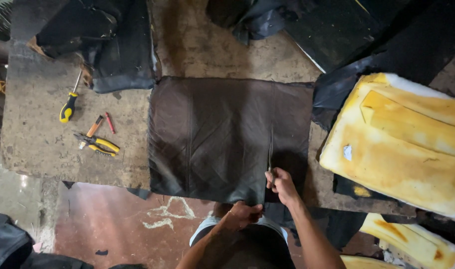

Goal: The person removes black fabric and white batting from a foam seat cushion by hand, then uses shears to cut a section of dark fabric.

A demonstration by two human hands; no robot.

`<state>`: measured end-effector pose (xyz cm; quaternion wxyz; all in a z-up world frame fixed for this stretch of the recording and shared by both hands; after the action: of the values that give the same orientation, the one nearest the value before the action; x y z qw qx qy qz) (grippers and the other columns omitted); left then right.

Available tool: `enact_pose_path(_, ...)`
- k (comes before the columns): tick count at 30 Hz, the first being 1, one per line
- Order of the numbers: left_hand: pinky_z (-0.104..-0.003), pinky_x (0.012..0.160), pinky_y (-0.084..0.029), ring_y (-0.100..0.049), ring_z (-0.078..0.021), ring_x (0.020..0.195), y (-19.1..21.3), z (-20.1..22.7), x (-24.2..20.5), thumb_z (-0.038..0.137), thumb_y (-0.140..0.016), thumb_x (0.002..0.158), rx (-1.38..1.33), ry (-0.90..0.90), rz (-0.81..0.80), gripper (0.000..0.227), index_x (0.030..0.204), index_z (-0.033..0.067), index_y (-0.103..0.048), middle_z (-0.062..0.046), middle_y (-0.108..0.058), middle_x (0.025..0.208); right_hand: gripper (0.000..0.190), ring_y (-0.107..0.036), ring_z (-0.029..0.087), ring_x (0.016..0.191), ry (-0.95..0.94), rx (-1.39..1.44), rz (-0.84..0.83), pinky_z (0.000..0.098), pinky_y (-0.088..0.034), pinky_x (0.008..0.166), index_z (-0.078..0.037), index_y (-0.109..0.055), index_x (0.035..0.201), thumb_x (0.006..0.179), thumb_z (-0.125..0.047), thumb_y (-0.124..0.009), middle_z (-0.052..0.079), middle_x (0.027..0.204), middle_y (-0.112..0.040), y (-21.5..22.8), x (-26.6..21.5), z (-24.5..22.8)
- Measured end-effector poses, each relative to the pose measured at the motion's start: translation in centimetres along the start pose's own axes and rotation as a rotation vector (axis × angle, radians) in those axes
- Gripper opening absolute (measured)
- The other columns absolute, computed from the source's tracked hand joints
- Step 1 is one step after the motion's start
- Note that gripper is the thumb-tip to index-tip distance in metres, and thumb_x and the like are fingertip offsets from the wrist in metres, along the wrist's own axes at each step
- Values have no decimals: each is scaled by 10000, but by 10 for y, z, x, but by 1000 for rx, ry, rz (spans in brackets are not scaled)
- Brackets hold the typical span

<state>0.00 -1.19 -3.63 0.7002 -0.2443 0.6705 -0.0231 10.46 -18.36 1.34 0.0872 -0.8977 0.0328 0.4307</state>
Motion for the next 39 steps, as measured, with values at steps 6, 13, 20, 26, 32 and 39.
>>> enact_pose_path(6, -309, 629, -598, -724, -221, 718, -13, 23, -31, 162, -898, 831, 277, 50, 220, 275, 953, -39, -755, -143, -759, 851, 171, -522, 109, 564, 20, -109, 26, 230, -248, 457, -122, -599, 803, 918, -194, -703, 72, 629, -606, 0, 1, -19)
enact_pose_path(13, -348, 469, -493, -616, -249, 558, -2, 3, 1, 27, -867, 861, 66, -11, 114, 234, 786, -64, -665, -168, -644, 662, 241, -474, 133, 585, 13, -97, 11, 281, -264, 509, -110, -576, 786, 970, -237, -665, 77, 642, -583, 4, 26, -38)
enact_pose_path(20, -363, 489, -505, -648, -269, 588, -3, 1, 2, -25, -851, 852, -2, 0, 132, 181, 826, -56, -674, -181, -655, 680, 216, -541, 125, 658, 17, -109, -40, 264, -288, 530, -148, -553, 840, 933, -316, -651, 52, 723, -585, 4, 36, -55)
enact_pose_path(26, -353, 482, -439, -584, -256, 542, 4, -5, 13, 16, -840, 859, 17, -67, 5, 259, 721, -1, -622, -183, -631, 659, 241, -497, 114, 543, 70, -14, 14, 246, -228, 438, -135, -557, 780, 952, -200, -713, 64, 608, -553, 8, 68, -59)
enact_pose_path(32, -291, 457, -540, -651, -217, 546, -11, 14, -21, 82, -874, 873, 134, -53, 114, 252, 749, -54, -701, -190, -717, 708, 306, -512, 121, 621, 65, -152, -5, 271, -269, 521, -159, -548, 707, 886, -357, -696, 49, 661, -628, 3, 63, -80)
enact_pose_path(39, -313, 715, -594, -695, -209, 837, -40, 51, -81, 103, -748, 967, 146, 195, 111, 194, 1115, -13, -700, -119, -733, 968, 296, -572, 72, 584, 66, -26, -9, 203, -212, 419, -168, -534, 745, 976, -263, -693, 2, 671, -546, 11, 102, -97)
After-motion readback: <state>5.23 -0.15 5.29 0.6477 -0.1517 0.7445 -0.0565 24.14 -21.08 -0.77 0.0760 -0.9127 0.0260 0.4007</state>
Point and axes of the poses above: each hand's wrist, its own x-axis towards the middle knuckle, its own y-axis out of the back of the hand, z = x × y, the point moved 3 cm from there along x, towards the middle knuckle
